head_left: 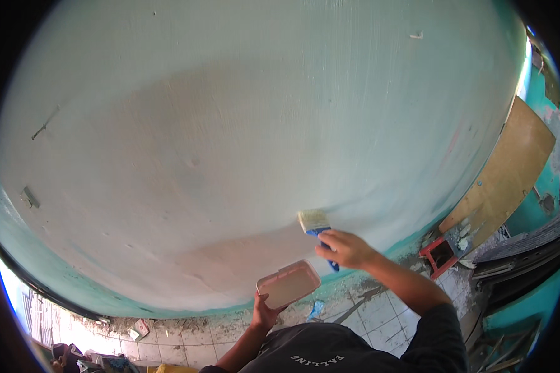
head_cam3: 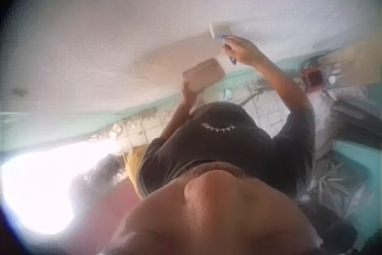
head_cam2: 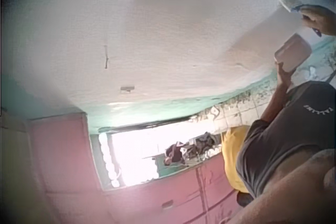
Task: The person applies paint to a wall with a paint brush, dipping the brush into a plastic container of paint and then spreading it onto the wall in strokes.
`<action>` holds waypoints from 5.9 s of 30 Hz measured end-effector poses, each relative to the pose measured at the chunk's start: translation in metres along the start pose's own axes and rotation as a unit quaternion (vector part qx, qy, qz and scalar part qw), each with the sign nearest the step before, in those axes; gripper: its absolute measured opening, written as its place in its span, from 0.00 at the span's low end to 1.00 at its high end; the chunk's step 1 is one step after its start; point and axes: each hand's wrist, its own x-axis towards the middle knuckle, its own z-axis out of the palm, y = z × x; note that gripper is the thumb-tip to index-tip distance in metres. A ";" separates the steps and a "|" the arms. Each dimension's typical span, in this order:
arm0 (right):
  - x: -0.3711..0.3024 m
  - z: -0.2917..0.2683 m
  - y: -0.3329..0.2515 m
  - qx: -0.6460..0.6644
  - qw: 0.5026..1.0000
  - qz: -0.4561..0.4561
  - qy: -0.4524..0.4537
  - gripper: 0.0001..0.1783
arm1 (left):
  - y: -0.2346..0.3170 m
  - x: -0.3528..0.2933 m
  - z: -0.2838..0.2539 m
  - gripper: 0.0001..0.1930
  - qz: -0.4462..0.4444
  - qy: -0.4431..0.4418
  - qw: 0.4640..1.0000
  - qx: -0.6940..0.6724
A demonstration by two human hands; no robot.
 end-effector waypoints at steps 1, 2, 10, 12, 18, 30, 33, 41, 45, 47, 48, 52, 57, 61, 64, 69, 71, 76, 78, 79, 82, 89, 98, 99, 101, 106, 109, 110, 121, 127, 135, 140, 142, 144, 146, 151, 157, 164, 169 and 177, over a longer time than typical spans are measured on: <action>0.000 -0.007 0.002 0.167 0.952 0.231 -0.112 0.13 | 0.001 -0.002 -0.003 0.36 0.001 0.004 1.000 -0.001; 0.005 -0.020 0.023 0.049 0.995 0.024 -0.087 0.13 | -0.001 -0.005 -0.006 0.36 0.000 0.006 1.000 -0.001; 0.187 -0.240 0.064 -0.062 0.988 -0.002 0.143 0.10 | 0.002 -0.028 -0.020 0.35 0.003 0.045 0.999 -0.020; 0.207 -0.259 0.059 -0.070 0.972 0.022 0.223 0.09 | 0.002 -0.034 -0.022 0.36 -0.009 0.056 0.998 -0.011; 0.166 -0.160 0.047 -0.085 0.944 0.031 0.316 0.10 | 0.013 -0.036 -0.047 0.34 -0.027 0.036 0.999 -0.031; -0.043 0.093 -0.094 0.091 0.946 0.303 0.068 0.15 | 0.065 -0.058 -0.080 0.34 -0.051 0.022 0.998 0.005; -0.036 0.078 -0.078 0.157 0.915 0.364 -0.075 0.13 | 0.068 -0.058 -0.099 0.31 -0.053 0.009 0.998 -0.017; 0.103 -0.102 -0.020 0.042 0.963 0.257 0.068 0.12 | 0.068 -0.060 -0.128 0.32 -0.071 0.042 0.996 -0.029; 0.123 -0.123 -0.021 -0.046 0.939 0.212 0.266 0.14 | 0.070 -0.060 -0.114 0.33 -0.075 0.022 0.997 -0.021; 0.105 -0.096 -0.016 -0.067 0.942 0.199 0.260 0.15 | 0.070 -0.058 -0.103 0.33 -0.062 0.006 0.998 -0.033; 0.093 -0.074 -0.018 -0.065 0.941 0.204 0.261 0.15 | 0.069 -0.055 -0.101 0.33 -0.061 0.010 0.998 -0.033; 0.018 0.024 -0.053 0.055 0.908 0.305 0.283 0.12 | 0.055 -0.058 -0.075 0.35 -0.045 0.025 0.999 -0.017; -0.066 0.119 -0.084 0.141 0.899 0.374 0.180 0.12 | 0.037 -0.064 -0.043 0.37 -0.037 0.074 0.996 -0.022; -0.100 0.133 -0.065 0.211 0.880 0.424 0.040 0.09 | 0.013 -0.067 -0.033 0.35 -0.026 0.087 0.995 -0.029; -0.088 0.110 -0.033 0.202 0.906 0.370 0.049 0.08 | -0.004 -0.064 -0.022 0.34 -0.011 0.093 0.995 -0.039; 0.003 -0.027 0.015 0.178 0.955 0.237 -0.012 0.08 | -0.032 -0.067 -0.008 0.35 -0.001 0.101 0.994 -0.040; 0.031 -0.074 0.014 0.159 0.968 0.195 -0.002 0.09 | -0.039 -0.070 -0.010 0.37 0.009 0.098 0.994 -0.044; 0.013 -0.057 0.015 0.107 0.970 0.124 0.179 0.13 | -0.041 -0.073 0.005 0.38 0.032 0.124 0.990 -0.061; -0.020 -0.011 0.008 0.141 0.960 0.170 0.175 0.13 | -0.044 -0.070 0.005 0.38 0.034 0.136 0.988 -0.069; -0.038 0.016 0.002 0.138 0.959 0.169 0.182 0.13 | -0.045 -0.068 0.003 0.38 0.036 0.137 0.988 -0.065; -0.077 0.072 -0.031 0.191 0.945 0.247 0.099 0.11 | -0.044 -0.069 0.002 0.38 0.043 0.151 0.986 -0.058; -0.136 0.142 -0.028 0.241 0.906 0.347 -0.028 0.16 | -0.032 -0.059 -0.009 0.37 0.019 0.127 0.990 -0.052; 0.026 -0.068 0.008 0.103 0.975 0.197 0.026 0.18 | 0.009 -0.040 -0.018 0.40 -0.043 0.085 0.995 -0.008; 0.034 -0.079 0.005 0.050 0.984 0.154 0.081 0.20 | 0.012 -0.037 -0.024 0.40 -0.049 0.080 0.996 -0.008; 0.037 -0.072 0.000 0.046 0.968 0.174 0.174 0.17 | 0.019 -0.026 -0.038 0.39 -0.057 0.054 0.997 -0.011; 0.000 0.028 -0.053 0.230 0.678 0.485 0.502 0.09 | 0.046 -0.021 -0.057 0.38 -0.058 0.014 0.998 -0.020; -0.049 0.116 -0.080 0.294 0.441 0.603 0.596 0.11 | 0.065 -0.024 -0.053 0.37 -0.054 0.006 0.998 -0.003; -0.056 0.136 -0.082 0.294 0.437 0.604 0.598 0.11 | 0.070 -0.026 -0.056 0.37 -0.057 0.003 0.998 0.001; 0.073 0.024 -0.027 0.279 0.585 0.570 0.505 0.12 | 0.093 -0.044 -0.116 0.36 -0.076 0.020 0.995 0.054; 0.115 -0.042 -0.039 0.315 0.645 0.303 0.627 0.11 | 0.102 -0.045 -0.139 0.39 -0.081 0.022 0.994 0.072; -0.013 0.173 -0.087 0.377 0.371 0.491 0.692 0.08 | 0.104 -0.040 -0.136 0.38 -0.104 -0.025 0.994 0.021; -0.048 0.203 -0.091 0.270 0.362 0.678 0.580 0.10 | 0.098 -0.042 -0.152 0.36 -0.113 -0.010 0.993 0.011; -0.039 0.181 -0.064 0.267 0.393 0.654 0.588 0.10 | 0.097 -0.043 -0.149 0.35 -0.118 0.006 0.993 0.018; 0.004 0.129 -0.035 0.262 0.446 0.626 0.583 0.11 | 0.097 -0.047 -0.148 0.35 -0.114 -0.004 0.993 0.013; 0.064 0.050 -0.022 0.268 0.489 0.590 0.584 0.11 | 0.100 -0.052 -0.144 0.35 -0.108 -0.013 0.994 0.008; 0.123 -0.049 -0.023 0.339 0.554 0.386 0.655 0.12 | 0.099 -0.055 -0.152 0.34 -0.105 -0.003 0.994 0.008; 0.055 0.079 -0.051 0.352 0.432 0.452 0.696 0.09 | 0.098 -0.051 -0.155 0.33 -0.080 -0.012 0.997 -0.014; -0.006 0.173 -0.077 0.297 0.354 0.629 0.625 0.10 | 0.105 -0.057 -0.163 0.32 -0.087 0.019 0.996 0.015; 0.122 -0.008 -0.036 0.325 0.461 0.487 0.667 0.08 | 0.098 -0.055 -0.171 0.30 -0.084 0.024 0.996 0.013; 0.295 -0.222 0.019 0.358 0.606 0.258 0.662 0.13 | 0.109 -0.049 -0.159 0.33 -0.076 -0.043 0.996 0.007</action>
